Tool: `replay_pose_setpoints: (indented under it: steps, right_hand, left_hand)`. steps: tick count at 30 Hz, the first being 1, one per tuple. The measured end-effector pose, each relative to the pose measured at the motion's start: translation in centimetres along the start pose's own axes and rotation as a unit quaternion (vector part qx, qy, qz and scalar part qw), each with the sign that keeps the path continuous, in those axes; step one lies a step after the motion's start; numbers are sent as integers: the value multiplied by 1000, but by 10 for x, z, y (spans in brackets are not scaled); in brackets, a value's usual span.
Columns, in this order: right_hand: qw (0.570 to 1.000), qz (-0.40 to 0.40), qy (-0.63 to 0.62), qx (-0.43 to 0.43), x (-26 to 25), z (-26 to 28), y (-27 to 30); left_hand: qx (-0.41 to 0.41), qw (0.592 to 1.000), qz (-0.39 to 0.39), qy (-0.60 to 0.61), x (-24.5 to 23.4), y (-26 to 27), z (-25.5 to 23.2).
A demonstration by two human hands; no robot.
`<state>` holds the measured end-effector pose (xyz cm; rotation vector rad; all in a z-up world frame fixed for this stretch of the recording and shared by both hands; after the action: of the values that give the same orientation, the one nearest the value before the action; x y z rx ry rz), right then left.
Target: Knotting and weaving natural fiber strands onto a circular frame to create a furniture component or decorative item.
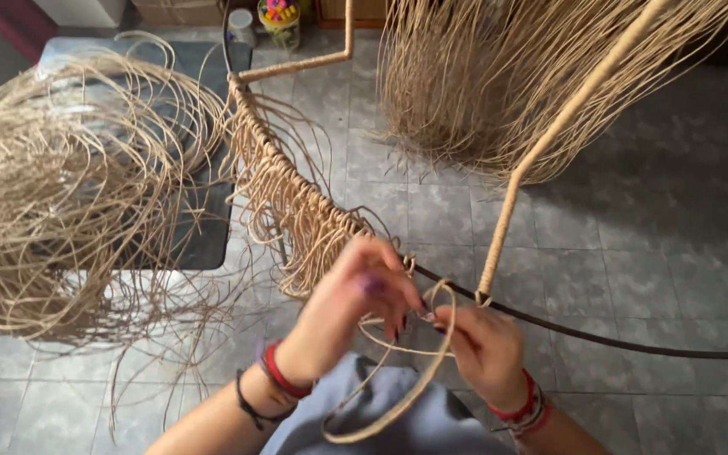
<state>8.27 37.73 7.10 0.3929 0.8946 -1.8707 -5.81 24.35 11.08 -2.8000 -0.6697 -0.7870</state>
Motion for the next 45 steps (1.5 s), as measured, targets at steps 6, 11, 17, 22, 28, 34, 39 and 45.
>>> replay_pose_setpoints:
  steps: [6, 11, 17, 22, 28, 34, 39, 45]
  right_hand:
    - [952, 35, -280, 117, 27, -61, 21]
    - [936, 43, -348, 33, 26, -56, 4]
    - [926, 85, -365, 53, 41, -65, -3]
    - [966, 93, -243, 4, 26, -39, -29]
    - [941, 56, -333, -11, 28, -37, -39]
    - [959, 93, -268, -5, 37, -49, -32]
    - [943, 54, -328, -1, 35, -47, -30]
    - [948, 29, -313, 47, 47, -59, -12]
  left_hand:
    - [300, 650, 68, -695, 32, 33, -30]
    - [342, 547, -195, -739, -8, 77, -88]
    - [193, 609, -197, -744, 2, 46, -53]
    - [314, 572, 7, -758, 7, 19, -25]
    - [310, 527, -339, -715, -49, 80, -90]
    - [272, 571, -9, -775, 11, 24, -32]
    - [326, 567, -270, -707, -50, 77, -70]
    - [267, 533, -13, -803, 5, 21, -24]
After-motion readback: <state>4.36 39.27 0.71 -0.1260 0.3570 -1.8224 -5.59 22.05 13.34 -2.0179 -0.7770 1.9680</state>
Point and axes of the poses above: each hand's wrist, its own y-axis away from the middle knuckle, its own x-axis out of the palm, z = x × y, the point moved 6 cm from there along -y, towards the middle knuckle, and after that the axes turned 4 degrees about z, right-handed, at the moved point
